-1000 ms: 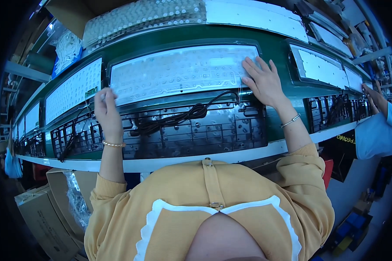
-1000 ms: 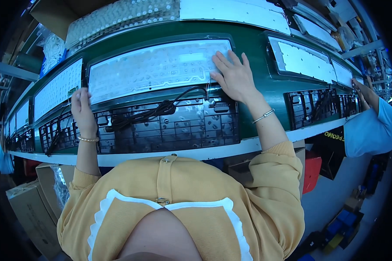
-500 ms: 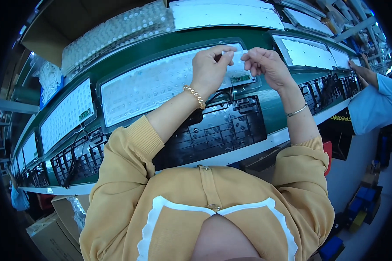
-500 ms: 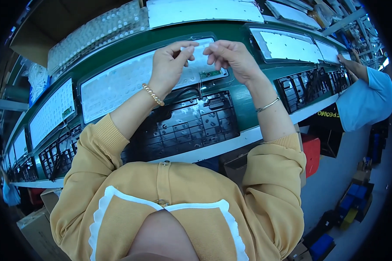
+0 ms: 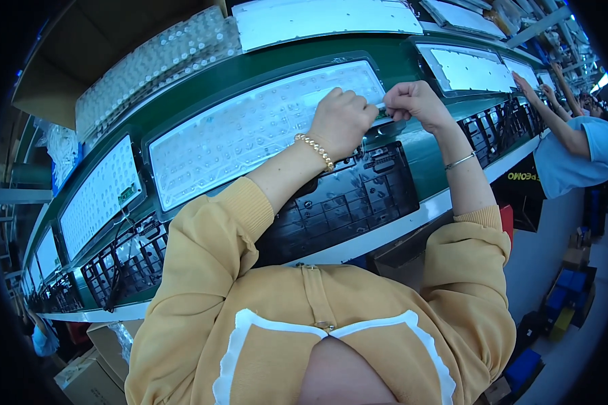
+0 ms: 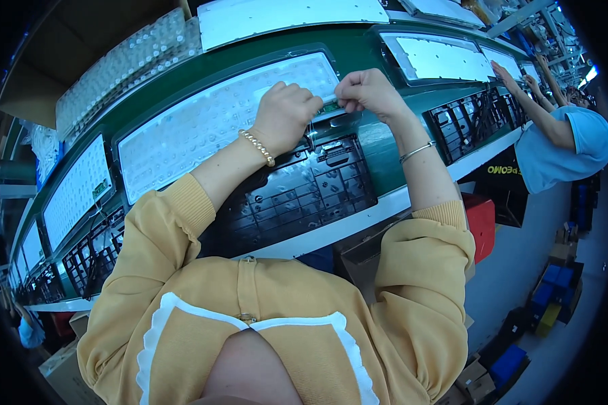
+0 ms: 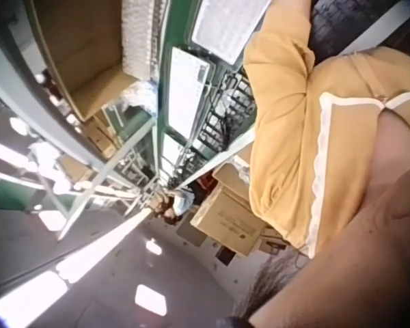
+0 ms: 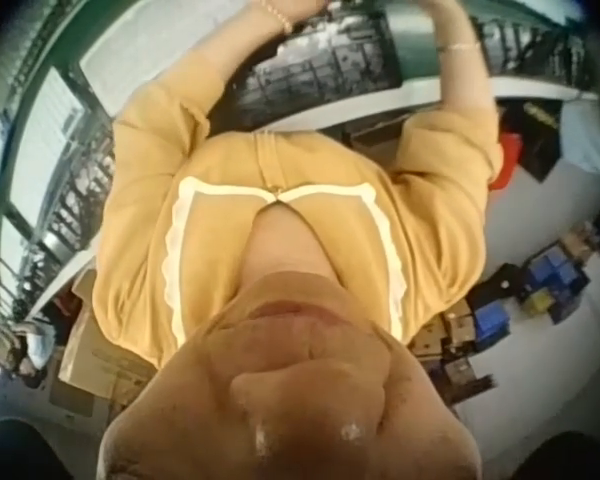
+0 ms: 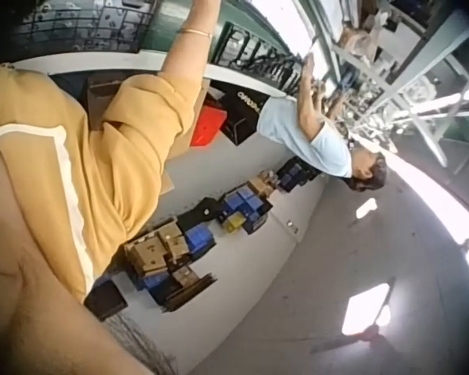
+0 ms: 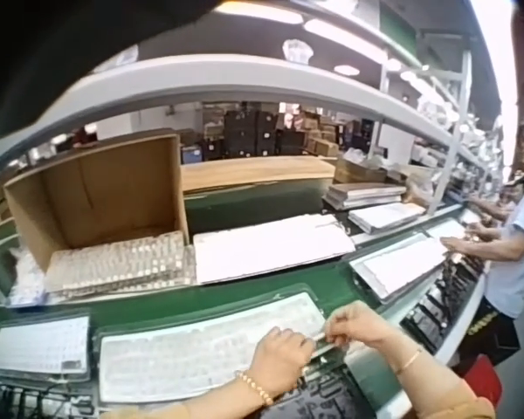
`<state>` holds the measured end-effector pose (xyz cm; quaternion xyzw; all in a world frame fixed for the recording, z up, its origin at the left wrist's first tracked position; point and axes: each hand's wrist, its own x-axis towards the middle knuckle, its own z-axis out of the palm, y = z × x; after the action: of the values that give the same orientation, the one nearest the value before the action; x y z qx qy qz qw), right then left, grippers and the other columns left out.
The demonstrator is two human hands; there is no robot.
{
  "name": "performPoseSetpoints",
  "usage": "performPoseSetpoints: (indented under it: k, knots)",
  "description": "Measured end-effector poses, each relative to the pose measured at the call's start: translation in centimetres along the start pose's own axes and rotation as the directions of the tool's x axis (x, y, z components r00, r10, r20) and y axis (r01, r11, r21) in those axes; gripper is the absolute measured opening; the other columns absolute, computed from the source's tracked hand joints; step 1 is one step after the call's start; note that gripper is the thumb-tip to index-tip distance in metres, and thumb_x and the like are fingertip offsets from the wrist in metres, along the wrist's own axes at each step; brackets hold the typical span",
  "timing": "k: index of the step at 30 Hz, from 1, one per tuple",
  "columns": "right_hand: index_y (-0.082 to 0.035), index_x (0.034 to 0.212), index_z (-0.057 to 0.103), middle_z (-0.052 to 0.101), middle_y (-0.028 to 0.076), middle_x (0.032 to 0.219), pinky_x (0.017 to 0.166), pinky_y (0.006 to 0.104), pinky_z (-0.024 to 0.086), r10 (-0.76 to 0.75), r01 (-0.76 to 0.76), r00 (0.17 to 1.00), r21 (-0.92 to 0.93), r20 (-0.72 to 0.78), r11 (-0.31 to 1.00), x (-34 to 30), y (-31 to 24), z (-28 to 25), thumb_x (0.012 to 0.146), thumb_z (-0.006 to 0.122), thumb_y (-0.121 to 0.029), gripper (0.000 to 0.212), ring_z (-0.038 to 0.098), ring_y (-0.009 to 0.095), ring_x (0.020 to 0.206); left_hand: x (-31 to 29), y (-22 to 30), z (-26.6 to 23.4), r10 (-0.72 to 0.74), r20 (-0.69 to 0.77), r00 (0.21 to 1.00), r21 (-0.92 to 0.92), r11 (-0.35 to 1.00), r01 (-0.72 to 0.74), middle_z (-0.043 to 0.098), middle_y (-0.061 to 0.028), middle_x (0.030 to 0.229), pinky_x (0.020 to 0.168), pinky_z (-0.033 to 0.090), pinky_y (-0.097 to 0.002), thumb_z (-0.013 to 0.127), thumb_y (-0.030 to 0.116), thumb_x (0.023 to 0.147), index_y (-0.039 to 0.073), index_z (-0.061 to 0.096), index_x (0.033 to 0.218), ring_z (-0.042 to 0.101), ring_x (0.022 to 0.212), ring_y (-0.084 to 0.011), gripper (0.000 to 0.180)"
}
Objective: Assembling electronic components and applying stickers on an assembly line.
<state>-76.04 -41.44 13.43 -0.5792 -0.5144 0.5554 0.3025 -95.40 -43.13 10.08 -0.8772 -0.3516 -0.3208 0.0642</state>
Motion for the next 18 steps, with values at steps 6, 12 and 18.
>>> performPoseSetpoints:
  k: [6, 12, 18]
  knots:
    - [-0.003, 0.071, 0.068, 0.06, 0.002, 0.06, 0.054, 0.0191, 0.04, -0.118, 0.069, 0.991, -0.498, -0.068, 0.864, 1.3, 1.2, 0.2, 0.071, 0.068, -0.007, 0.004, 0.05, 0.009, 0.053, -0.8, 0.9, -0.2, 0.064, 0.26, 0.964, 0.171, 0.979, -0.111, 0.056, -0.0057, 0.079, 0.074, 0.037, -0.0319, 0.057, 0.014, 0.078, 0.011, 0.063, 0.089, 0.05, 0.077, -0.0205, 0.012]
    - [-0.004, 0.068, 0.068, 0.059, 0.002, 0.059, 0.057, 0.0218, 0.041, -0.103, 0.075, 0.992, -0.308, -0.077, 0.949, 2.5, 2.7, -0.4, 0.065, 0.072, -0.005, 0.005, 0.048, 0.01, 0.056, -0.8, 0.9, -2.3, -0.108, 0.426, 0.898, 0.176, 0.984, 0.035, 0.055, -0.0086, 0.097, 0.077, 0.038, -0.0339, 0.056, 0.01, 0.079, 0.008, 0.061, 0.106, 0.05, 0.088, -0.0217, 0.027]
    - [-0.003, 0.069, 0.067, 0.058, 0.002, 0.06, 0.058, 0.0213, 0.04, -0.049, 0.056, 0.998, -0.412, 0.027, 0.909, 3.1, 1.3, -1.2, 0.066, 0.073, -0.003, 0.007, 0.048, 0.01, 0.057, -1.4, 0.8, -1.9, -0.115, 0.451, 0.885, 0.129, 0.99, 0.063, 0.054, -0.0096, 0.105, 0.079, 0.037, -0.0348, 0.058, 0.014, 0.079, 0.007, 0.058, 0.112, 0.049, 0.092, -0.0226, 0.034]
